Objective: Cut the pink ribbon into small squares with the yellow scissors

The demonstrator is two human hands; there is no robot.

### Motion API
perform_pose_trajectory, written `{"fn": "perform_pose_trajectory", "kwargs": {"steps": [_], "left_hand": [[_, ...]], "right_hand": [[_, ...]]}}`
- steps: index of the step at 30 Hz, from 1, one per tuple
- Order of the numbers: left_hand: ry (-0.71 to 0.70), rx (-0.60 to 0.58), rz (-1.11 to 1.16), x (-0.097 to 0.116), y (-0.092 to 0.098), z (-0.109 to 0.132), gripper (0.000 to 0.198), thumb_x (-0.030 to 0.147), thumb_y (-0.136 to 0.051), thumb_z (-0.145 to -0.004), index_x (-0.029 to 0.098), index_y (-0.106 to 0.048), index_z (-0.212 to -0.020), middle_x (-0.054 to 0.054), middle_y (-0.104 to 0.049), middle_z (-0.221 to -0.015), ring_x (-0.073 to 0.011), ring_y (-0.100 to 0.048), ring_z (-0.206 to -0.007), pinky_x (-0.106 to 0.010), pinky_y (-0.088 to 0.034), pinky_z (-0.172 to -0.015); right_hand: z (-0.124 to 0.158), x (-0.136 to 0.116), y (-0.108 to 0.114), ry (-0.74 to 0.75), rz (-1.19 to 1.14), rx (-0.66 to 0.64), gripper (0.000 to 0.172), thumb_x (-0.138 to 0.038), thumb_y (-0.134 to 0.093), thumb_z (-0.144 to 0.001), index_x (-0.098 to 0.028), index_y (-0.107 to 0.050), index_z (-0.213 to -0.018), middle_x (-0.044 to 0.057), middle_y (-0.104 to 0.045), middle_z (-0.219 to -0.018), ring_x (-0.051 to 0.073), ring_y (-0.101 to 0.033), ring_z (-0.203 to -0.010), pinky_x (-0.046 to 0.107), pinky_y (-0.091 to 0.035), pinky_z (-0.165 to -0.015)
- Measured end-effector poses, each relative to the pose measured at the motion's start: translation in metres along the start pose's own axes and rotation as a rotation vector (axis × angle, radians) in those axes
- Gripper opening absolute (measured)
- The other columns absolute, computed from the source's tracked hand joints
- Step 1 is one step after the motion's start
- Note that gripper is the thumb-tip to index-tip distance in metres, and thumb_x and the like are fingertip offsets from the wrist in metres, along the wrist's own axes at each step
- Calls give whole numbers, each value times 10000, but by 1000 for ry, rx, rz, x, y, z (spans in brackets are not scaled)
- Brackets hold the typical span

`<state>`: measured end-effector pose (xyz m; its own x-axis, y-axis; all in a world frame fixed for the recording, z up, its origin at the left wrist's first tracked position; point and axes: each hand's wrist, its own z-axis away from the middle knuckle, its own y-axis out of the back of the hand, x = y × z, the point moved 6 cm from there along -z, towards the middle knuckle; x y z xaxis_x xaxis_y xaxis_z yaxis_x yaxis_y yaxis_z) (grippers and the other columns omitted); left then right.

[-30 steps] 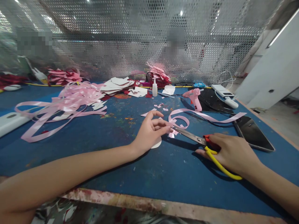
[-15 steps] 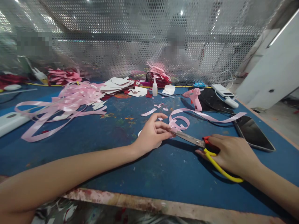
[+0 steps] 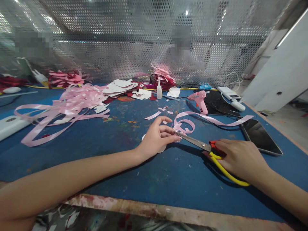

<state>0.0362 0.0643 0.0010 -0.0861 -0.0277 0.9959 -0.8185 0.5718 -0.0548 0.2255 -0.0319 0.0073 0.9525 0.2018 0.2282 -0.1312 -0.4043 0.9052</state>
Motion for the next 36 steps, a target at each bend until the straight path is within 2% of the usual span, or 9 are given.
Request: {"fn": "perform_pose_trajectory", "kwargs": {"steps": [5,10,14,18,21,24,30,36], "left_hand": [[-25,2,12,3,-1,0,413,133,-700,-687,192,-410,-975,-13,-655,-795,-153,-669,-755,-309,-515,-763],[-51,18,20,3,0,-1,425,82,-685,-661,184,-414,-971,-15,-640,-828,-154,-651,-804,-318,-505,-786],[-18,47,0,1,3,-3,440,84,-707,-624,189,-429,-948,-5,-628,-830,-151,-644,-794,-319,-499,-784],[4,19,-1,-1,1,-2,378,115,-672,-685,194,-422,-958,5,-642,-771,-146,-657,-745,-333,-487,-798],[-22,-3,-11,1,0,-1,315,134,-643,-725,189,-430,-952,-1,-655,-762,-135,-654,-720,-323,-479,-796],[-36,35,-12,3,2,-1,302,146,-653,-725,185,-442,-938,3,-641,-782,-120,-644,-701,-289,-485,-754],[-47,25,49,4,1,0,340,131,-651,-728,197,-408,-955,5,-658,-798,-120,-654,-703,-278,-504,-740],[-46,-14,-28,2,-2,2,368,150,-665,-721,204,-406,-978,-5,-680,-805,-138,-664,-719,-287,-498,-741]], "right_hand": [[0,1,-2,-30,-36,-11,392,-494,-456,-813,-199,-510,-560,6,-527,-523,139,-476,-438,264,-163,-471],[-1,8,7,-34,-255,87,473,-648,-419,-790,-214,-425,-603,6,-480,-581,128,-442,-474,258,-288,-480],[-2,13,13,-6,-399,105,530,-739,-371,-753,-215,-430,-697,24,-494,-645,146,-464,-537,266,-361,-509],[-4,14,4,-50,-295,-14,489,-679,-408,-781,-222,-380,-608,-1,-468,-566,123,-417,-462,253,-312,-471],[-5,16,-4,-109,-180,-89,502,-680,-424,-763,-220,-390,-566,-3,-476,-523,137,-434,-448,252,-267,-463],[-4,15,-9,-110,-149,-138,505,-682,-443,-746,-215,-411,-557,-2,-502,-524,143,-459,-456,248,-236,-465],[-5,9,-7,-59,-144,-149,473,-650,-465,-751,-209,-474,-580,6,-555,-550,143,-494,-480,246,-218,-473],[-4,6,-8,-31,-183,-168,499,-675,-445,-756,-207,-484,-586,12,-577,-556,151,-518,-492,250,-217,-480]]}}
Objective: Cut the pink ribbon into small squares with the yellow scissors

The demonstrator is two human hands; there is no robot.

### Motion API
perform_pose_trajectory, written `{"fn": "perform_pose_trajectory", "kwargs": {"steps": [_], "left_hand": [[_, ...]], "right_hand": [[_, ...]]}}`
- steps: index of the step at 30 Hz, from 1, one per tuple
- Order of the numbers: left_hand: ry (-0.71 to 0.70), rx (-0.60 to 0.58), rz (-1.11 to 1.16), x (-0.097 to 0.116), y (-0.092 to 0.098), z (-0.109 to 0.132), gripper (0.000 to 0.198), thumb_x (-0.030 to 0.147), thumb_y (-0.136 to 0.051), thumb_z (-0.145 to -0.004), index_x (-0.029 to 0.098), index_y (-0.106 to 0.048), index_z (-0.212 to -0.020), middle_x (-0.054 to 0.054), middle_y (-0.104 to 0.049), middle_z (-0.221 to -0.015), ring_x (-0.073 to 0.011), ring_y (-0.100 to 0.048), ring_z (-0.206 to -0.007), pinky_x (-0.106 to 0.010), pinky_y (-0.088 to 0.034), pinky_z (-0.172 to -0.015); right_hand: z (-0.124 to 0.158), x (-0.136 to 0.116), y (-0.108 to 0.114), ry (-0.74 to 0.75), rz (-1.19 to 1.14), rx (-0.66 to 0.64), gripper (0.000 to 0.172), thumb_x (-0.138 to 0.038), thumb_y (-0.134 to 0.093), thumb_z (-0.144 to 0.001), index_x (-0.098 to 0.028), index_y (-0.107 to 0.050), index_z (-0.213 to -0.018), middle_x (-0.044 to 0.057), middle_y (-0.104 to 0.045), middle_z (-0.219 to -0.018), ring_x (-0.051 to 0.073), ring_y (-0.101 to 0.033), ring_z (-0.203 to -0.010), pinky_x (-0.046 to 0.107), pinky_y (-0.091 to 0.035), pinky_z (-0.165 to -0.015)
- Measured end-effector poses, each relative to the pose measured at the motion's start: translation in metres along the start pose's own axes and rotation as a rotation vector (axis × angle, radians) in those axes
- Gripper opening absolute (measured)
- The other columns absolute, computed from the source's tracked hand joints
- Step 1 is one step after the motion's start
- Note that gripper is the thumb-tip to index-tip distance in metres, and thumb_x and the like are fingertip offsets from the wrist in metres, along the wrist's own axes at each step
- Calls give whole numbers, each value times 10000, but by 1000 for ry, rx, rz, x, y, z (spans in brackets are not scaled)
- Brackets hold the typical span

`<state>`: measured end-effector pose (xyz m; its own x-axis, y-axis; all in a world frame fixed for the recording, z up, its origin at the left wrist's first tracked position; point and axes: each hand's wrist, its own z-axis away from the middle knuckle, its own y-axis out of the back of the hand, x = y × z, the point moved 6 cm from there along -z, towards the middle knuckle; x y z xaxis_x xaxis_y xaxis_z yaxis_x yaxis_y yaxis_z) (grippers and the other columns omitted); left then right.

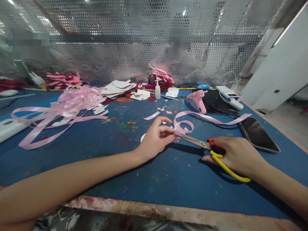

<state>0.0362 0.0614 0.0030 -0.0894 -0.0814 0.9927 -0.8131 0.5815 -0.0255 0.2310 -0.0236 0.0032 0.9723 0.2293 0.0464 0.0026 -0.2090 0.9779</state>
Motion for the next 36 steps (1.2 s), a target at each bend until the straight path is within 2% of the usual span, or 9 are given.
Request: {"fn": "perform_pose_trajectory", "kwargs": {"steps": [5,15,20,24,29,36], "left_hand": [[-9,-12,-17,-1,0,1,390,174,-673,-725,214,-396,-996,-2,-687,-805,-136,-661,-711,-280,-498,-729],[-1,0,-32,2,-1,0,376,156,-669,-713,205,-404,-976,1,-686,-772,-112,-641,-685,-242,-481,-691],[-43,-15,-46,4,-1,0,363,156,-656,-726,203,-399,-978,-1,-670,-814,-115,-635,-753,-253,-487,-730],[-38,18,-44,3,3,-1,393,140,-676,-703,197,-407,-984,4,-646,-827,-113,-624,-783,-259,-483,-766],[-46,53,44,6,4,-3,424,117,-692,-670,199,-403,-969,14,-649,-805,-112,-637,-747,-253,-495,-748],[-38,107,42,7,7,-4,384,155,-679,-704,196,-397,-961,11,-659,-726,-126,-645,-647,-276,-514,-688]], "right_hand": [[1,0,-1,15,-12,-25,538,-699,-397,-774,-206,-488,-580,17,-580,-549,160,-527,-495,256,-223,-478],[2,-5,3,58,11,54,569,-682,-355,-809,-204,-491,-532,12,-526,-476,135,-466,-421,261,-196,-464],[2,-2,11,41,-61,175,533,-686,-407,-782,-207,-422,-548,-12,-465,-502,111,-425,-436,242,-255,-465],[1,-1,22,45,-85,260,528,-741,-457,-704,-217,-408,-662,-27,-445,-554,107,-399,-433,235,-290,-447],[1,1,11,-6,-36,150,482,-685,-456,-744,-220,-406,-625,-9,-482,-576,126,-440,-456,243,-300,-466],[1,6,2,-94,-1,44,479,-650,-437,-768,-215,-422,-568,1,-517,-534,140,-461,-454,244,-247,-466]]}}
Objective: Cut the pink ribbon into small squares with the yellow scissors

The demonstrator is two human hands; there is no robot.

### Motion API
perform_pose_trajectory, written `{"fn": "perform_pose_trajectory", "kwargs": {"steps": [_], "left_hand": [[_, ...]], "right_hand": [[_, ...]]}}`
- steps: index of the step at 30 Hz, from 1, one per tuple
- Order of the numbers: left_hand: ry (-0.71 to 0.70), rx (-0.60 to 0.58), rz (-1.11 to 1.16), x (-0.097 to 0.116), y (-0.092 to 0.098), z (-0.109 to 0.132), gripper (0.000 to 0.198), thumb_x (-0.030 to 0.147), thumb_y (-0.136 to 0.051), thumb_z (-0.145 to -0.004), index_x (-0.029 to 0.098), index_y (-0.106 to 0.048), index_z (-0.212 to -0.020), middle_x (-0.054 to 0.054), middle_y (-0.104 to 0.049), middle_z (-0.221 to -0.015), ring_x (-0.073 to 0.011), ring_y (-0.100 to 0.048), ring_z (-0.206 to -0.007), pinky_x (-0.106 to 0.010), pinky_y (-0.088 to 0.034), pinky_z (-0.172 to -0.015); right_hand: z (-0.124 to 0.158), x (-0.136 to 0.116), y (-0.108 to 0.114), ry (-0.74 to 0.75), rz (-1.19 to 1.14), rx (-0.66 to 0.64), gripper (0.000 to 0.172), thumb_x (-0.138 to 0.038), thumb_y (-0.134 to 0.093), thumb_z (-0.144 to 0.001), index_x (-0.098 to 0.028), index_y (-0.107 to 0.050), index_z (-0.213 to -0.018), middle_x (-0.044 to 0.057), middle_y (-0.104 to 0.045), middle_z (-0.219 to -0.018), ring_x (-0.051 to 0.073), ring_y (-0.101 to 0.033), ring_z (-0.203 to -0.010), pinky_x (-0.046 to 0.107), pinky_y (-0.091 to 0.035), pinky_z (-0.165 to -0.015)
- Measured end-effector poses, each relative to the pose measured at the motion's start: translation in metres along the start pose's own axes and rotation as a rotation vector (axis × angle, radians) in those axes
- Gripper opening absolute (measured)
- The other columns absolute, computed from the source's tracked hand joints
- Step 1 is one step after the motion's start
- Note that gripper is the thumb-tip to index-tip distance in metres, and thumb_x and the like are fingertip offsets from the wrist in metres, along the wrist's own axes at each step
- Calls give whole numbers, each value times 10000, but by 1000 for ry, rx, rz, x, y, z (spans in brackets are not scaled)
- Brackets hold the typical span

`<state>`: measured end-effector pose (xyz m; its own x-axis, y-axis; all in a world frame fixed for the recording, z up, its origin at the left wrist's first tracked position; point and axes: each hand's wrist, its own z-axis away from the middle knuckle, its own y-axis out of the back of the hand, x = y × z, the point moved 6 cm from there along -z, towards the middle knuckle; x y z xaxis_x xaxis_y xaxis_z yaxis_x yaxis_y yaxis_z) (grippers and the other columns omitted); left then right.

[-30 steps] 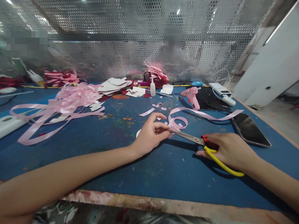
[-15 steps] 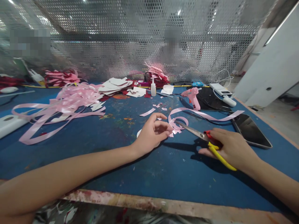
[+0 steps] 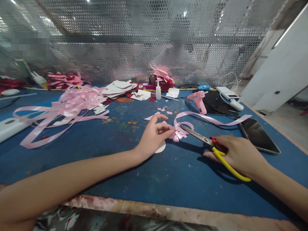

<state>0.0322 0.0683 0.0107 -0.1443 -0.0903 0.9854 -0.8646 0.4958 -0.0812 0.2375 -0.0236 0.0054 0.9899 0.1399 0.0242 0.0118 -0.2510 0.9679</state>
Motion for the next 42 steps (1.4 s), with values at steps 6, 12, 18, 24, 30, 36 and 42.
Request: {"fn": "perform_pose_trajectory", "kwargs": {"steps": [6,12,18,24,30,36,42], "left_hand": [[-9,-9,51,0,-1,1,398,127,-675,-695,194,-391,-966,17,-645,-755,-107,-639,-675,-255,-530,-700],[35,-62,22,-3,-5,3,436,113,-680,-684,209,-379,-985,19,-649,-747,-126,-656,-658,-276,-552,-683],[83,-81,-36,-7,-5,5,482,104,-693,-665,214,-368,-1003,13,-666,-742,-158,-681,-666,-313,-556,-699],[118,-90,-123,-12,-4,4,500,112,-690,-662,212,-375,-1037,10,-660,-751,-157,-678,-693,-300,-542,-695],[124,-78,-137,-13,-2,4,516,135,-715,-644,214,-380,-1029,23,-645,-728,-147,-668,-673,-277,-529,-672],[116,-107,-122,-12,-4,3,499,183,-713,-672,214,-374,-1036,16,-634,-745,-154,-659,-662,-298,-520,-667],[28,-93,-121,-9,-3,1,424,139,-681,-695,202,-397,-1003,-14,-649,-856,-124,-630,-780,-297,-484,-798]], "right_hand": [[1,-6,-4,48,17,-30,457,-637,-455,-765,-213,-463,-594,9,-568,-584,161,-521,-512,254,-220,-479],[3,-8,-4,60,34,-32,415,-597,-479,-770,-207,-514,-631,16,-587,-612,157,-534,-515,259,-203,-486],[3,-10,-4,78,31,-62,416,-580,-471,-785,-202,-517,-617,21,-593,-599,159,-537,-509,263,-189,-491],[3,-11,-4,82,61,-65,417,-582,-479,-778,-204,-520,-605,13,-582,-577,164,-533,-495,260,-179,-490],[3,-11,-2,101,73,-14,446,-579,-452,-795,-200,-528,-574,17,-558,-533,145,-494,-452,263,-160,-487],[4,-12,-3,131,67,14,485,-586,-409,-822,-198,-490,-541,14,-518,-490,128,-449,-416,264,-160,-480],[1,-4,6,79,-49,108,469,-652,-439,-776,-217,-411,-603,-3,-490,-556,124,-439,-468,248,-270,-484]]}}
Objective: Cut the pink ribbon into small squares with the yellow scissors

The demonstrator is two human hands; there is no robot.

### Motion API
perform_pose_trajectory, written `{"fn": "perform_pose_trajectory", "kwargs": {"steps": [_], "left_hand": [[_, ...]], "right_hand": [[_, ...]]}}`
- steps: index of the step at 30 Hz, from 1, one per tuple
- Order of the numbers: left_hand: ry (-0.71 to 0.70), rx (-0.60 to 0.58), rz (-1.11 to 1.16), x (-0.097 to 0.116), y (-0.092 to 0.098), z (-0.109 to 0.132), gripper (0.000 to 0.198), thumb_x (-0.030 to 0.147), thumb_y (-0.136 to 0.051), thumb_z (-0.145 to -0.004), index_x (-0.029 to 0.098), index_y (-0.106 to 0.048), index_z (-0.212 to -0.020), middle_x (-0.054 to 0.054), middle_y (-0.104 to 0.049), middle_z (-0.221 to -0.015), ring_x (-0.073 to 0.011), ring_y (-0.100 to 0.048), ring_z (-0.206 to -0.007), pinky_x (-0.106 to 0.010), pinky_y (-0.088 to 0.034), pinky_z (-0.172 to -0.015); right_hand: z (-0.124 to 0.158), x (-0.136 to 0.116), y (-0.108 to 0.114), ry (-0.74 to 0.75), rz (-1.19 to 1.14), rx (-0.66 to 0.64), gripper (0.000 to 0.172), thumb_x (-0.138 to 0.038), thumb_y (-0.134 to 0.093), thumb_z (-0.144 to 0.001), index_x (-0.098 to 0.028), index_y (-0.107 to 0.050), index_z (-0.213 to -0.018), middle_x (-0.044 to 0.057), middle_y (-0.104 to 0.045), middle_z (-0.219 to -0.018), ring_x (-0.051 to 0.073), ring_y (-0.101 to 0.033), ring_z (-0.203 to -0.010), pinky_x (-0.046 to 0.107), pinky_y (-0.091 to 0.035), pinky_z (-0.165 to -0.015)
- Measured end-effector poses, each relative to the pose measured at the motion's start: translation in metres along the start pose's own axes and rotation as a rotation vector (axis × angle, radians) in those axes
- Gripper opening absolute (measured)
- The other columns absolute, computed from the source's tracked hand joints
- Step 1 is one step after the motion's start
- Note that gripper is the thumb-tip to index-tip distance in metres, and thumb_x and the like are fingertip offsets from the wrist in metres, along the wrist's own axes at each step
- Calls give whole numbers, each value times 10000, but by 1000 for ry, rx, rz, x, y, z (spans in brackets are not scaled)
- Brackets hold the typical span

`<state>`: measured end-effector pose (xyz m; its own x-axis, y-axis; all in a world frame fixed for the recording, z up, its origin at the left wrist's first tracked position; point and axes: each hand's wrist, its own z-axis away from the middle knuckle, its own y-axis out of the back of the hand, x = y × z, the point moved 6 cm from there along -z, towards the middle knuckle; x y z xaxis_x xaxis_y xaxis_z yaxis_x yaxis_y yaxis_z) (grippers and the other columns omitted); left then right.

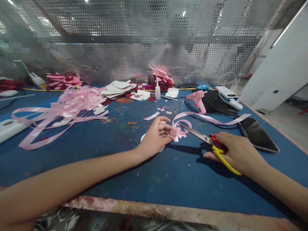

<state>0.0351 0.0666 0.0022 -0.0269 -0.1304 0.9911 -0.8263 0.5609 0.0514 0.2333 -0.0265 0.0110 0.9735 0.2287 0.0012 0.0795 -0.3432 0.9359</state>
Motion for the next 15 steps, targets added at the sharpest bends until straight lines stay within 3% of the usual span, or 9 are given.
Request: {"fn": "perform_pose_trajectory", "kwargs": {"steps": [4,10,15], "left_hand": [[21,-4,59,-2,1,-2,446,142,-709,-674,197,-402,-993,-32,-676,-866,-137,-650,-772,-315,-490,-797],[37,17,53,1,3,-2,336,168,-711,-692,185,-468,-924,-26,-708,-785,-143,-671,-742,-299,-508,-766],[9,63,162,5,4,-1,345,151,-692,-701,196,-431,-923,-7,-690,-755,-146,-672,-702,-304,-545,-714]], "right_hand": [[-2,6,6,-56,-52,22,502,-711,-496,-696,-229,-358,-665,-15,-462,-580,122,-428,-468,243,-296,-465],[-1,5,3,-59,3,-51,433,-621,-440,-781,-225,-379,-617,-11,-473,-539,126,-416,-456,250,-279,-476],[0,7,-3,-82,68,-82,436,-606,-458,-771,-215,-418,-583,-2,-511,-542,132,-449,-454,249,-249,-471]]}}
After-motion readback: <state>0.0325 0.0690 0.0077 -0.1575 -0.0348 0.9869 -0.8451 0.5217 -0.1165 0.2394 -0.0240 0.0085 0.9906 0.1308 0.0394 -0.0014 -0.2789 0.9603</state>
